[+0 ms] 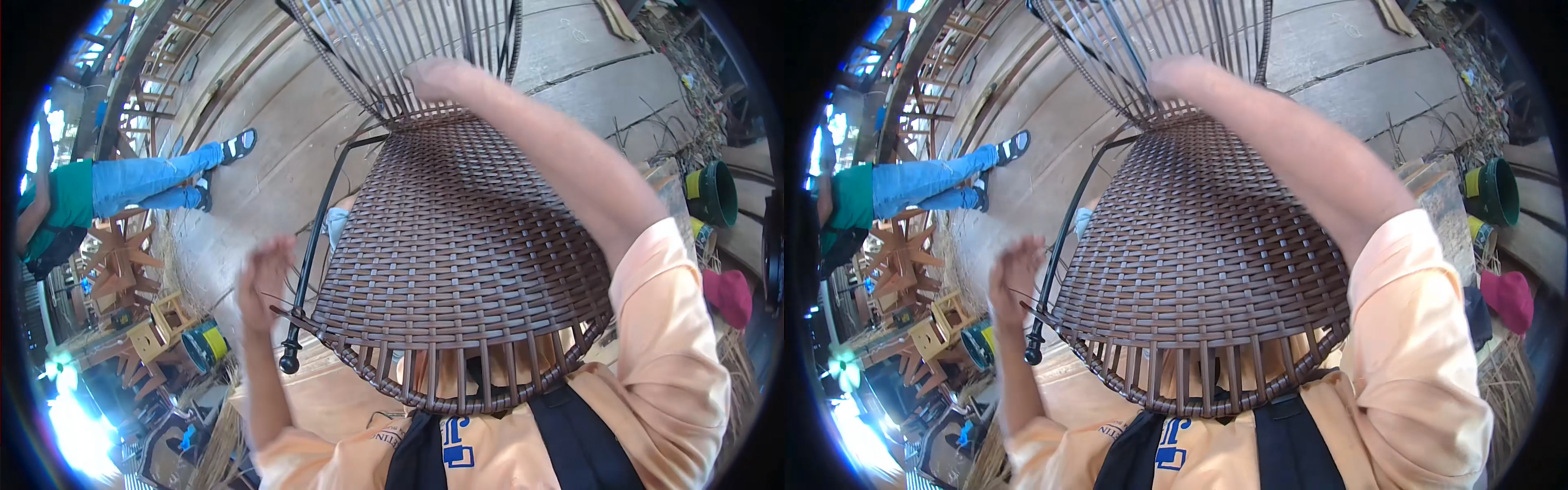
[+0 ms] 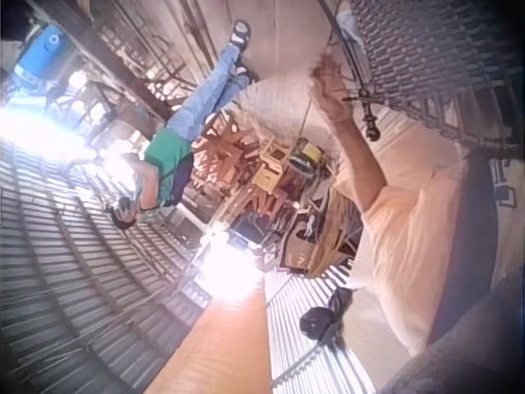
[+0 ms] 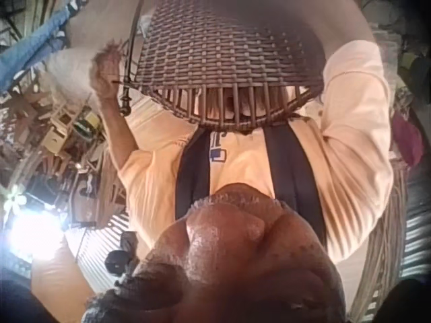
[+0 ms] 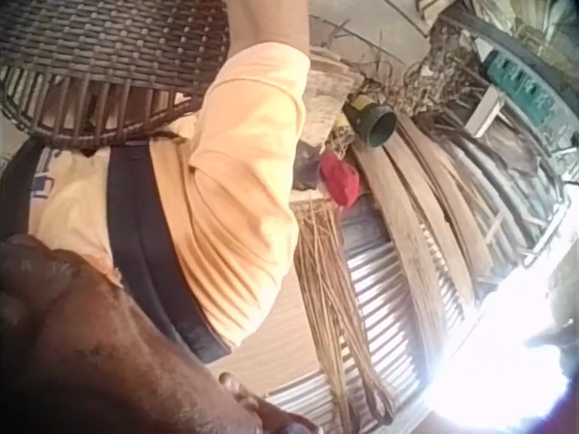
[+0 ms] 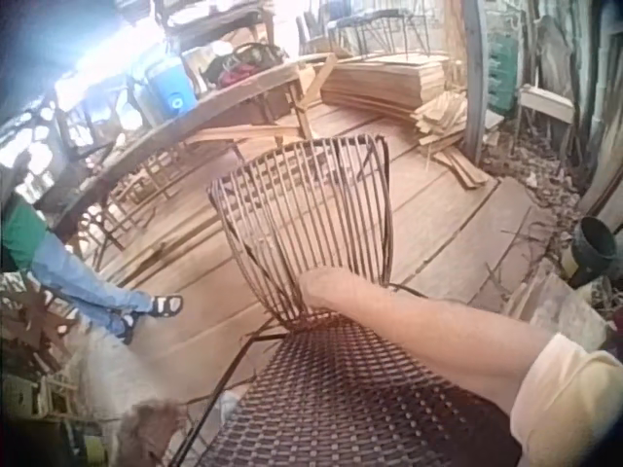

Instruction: Weaving synthetic rattan or similar material onto a metal chair frame in a workshop.

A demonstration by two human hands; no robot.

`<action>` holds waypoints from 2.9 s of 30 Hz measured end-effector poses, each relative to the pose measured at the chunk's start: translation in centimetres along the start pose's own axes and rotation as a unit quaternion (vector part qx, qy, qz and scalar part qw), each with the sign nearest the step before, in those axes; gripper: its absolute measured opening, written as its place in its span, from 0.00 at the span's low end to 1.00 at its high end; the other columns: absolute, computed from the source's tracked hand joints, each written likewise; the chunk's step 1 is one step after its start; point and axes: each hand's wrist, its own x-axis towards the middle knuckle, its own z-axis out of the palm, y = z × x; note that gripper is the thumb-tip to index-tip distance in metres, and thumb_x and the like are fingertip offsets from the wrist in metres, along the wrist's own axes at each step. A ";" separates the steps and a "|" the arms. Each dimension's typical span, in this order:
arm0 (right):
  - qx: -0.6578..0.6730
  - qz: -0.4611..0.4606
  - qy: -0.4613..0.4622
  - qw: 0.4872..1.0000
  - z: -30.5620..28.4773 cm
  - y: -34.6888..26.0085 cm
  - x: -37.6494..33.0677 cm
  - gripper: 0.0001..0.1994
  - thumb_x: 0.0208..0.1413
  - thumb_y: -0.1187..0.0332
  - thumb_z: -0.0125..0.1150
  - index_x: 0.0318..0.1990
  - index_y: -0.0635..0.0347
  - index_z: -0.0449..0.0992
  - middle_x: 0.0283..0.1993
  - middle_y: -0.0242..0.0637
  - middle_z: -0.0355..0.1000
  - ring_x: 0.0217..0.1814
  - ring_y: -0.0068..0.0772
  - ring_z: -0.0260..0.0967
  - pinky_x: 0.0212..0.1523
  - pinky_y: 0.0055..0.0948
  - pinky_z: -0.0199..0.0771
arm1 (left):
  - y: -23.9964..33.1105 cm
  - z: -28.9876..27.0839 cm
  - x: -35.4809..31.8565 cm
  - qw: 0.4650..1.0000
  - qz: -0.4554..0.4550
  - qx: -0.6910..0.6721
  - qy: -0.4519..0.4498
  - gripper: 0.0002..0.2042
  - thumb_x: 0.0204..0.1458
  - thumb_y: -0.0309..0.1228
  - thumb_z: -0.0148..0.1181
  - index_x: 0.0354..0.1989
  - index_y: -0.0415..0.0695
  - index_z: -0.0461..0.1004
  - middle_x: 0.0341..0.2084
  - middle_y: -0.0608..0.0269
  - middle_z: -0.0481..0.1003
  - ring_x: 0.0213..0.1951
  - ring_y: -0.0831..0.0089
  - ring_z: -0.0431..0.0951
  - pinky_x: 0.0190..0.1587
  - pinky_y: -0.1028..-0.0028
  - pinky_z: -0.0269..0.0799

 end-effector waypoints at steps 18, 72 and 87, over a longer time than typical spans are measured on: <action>0.161 -0.274 -0.044 0.947 -4.0 0.2 -36.5 0.34 0.53 0.46 0.49 0.58 0.65 0.57 0.56 0.50 0.61 0.63 0.47 0.52 0.62 0.41 0.52 | -0.9 4.6 -2.4 0.934 0.257 -0.247 -0.024 0.22 0.55 0.54 0.39 0.38 0.47 0.68 0.39 0.67 0.66 0.40 0.58 0.69 0.24 0.65 0.71; 0.575 -0.033 0.445 0.686 9.8 13.9 -11.1 0.21 0.57 0.69 0.50 0.57 0.65 0.60 0.50 0.37 0.63 0.47 0.24 0.62 0.49 0.23 0.62 | 18.3 51.6 21.5 0.619 0.693 0.349 0.122 0.18 0.45 0.36 0.59 0.37 0.32 0.69 0.27 0.41 0.74 0.35 0.50 0.76 0.39 0.61 0.69; 0.484 0.060 0.501 0.714 0.5 14.2 -3.2 0.20 0.53 0.70 0.55 0.54 0.62 0.61 0.38 0.42 0.68 0.38 0.34 0.68 0.42 0.29 0.68 | 15.4 41.8 31.8 0.613 0.650 0.448 0.023 0.17 0.53 0.32 0.47 0.48 0.32 0.63 0.43 0.42 0.67 0.45 0.49 0.67 0.51 0.58 0.59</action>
